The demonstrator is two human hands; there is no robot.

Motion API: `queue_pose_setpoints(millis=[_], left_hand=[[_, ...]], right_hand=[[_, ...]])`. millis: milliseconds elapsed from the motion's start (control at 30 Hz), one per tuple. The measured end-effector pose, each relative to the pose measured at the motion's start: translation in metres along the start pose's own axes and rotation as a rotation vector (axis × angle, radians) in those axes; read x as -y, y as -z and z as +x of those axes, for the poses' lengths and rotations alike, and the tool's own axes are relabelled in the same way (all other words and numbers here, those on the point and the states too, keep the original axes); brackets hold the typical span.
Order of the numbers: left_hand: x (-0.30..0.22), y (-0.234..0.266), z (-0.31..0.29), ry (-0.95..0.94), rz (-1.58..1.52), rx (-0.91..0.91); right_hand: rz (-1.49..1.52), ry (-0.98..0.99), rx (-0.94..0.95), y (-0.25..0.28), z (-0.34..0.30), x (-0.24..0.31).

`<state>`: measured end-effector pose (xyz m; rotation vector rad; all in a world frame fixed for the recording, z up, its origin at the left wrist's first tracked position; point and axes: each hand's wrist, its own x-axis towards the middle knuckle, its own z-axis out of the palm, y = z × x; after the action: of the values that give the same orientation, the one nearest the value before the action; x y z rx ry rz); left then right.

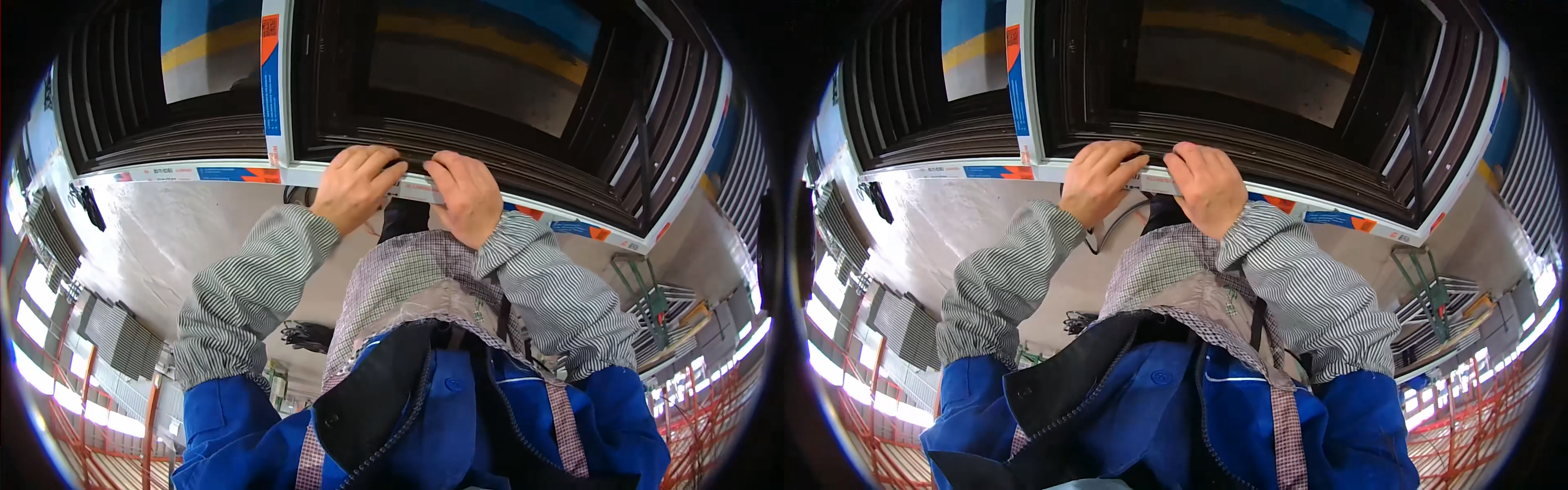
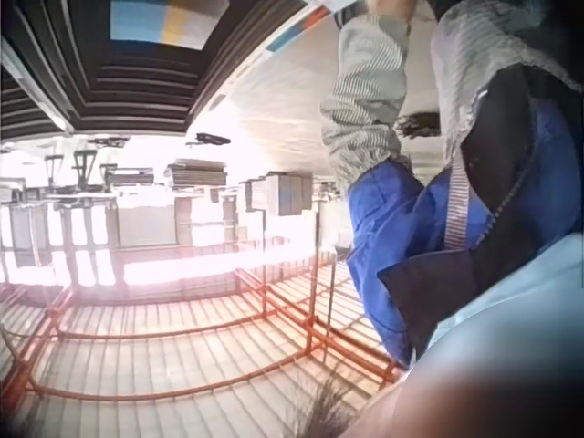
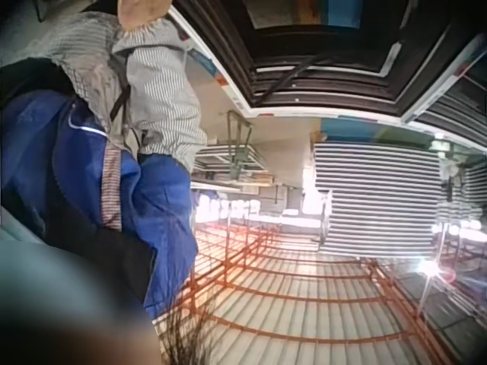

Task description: Manually pressing black rubber seals into the grooves of metal window frames.

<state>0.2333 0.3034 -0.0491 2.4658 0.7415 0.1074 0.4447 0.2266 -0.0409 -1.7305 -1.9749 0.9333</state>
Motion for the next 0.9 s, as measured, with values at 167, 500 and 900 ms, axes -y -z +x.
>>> queue_pose_setpoints(millis=[167,500,900], left_hand=[[-0.004,0.000,0.008,-0.012,-0.002,0.005],[0.015,0.011,-0.005,-0.018,0.029,-0.027],[0.040,0.028,-0.030,0.050,0.007,0.052]], right_hand=[[-0.086,0.128,0.027,0.000,0.004,0.000],[-0.093,0.067,0.061,-0.002,0.013,0.011],[0.126,0.029,0.144,-0.024,0.050,0.045]])
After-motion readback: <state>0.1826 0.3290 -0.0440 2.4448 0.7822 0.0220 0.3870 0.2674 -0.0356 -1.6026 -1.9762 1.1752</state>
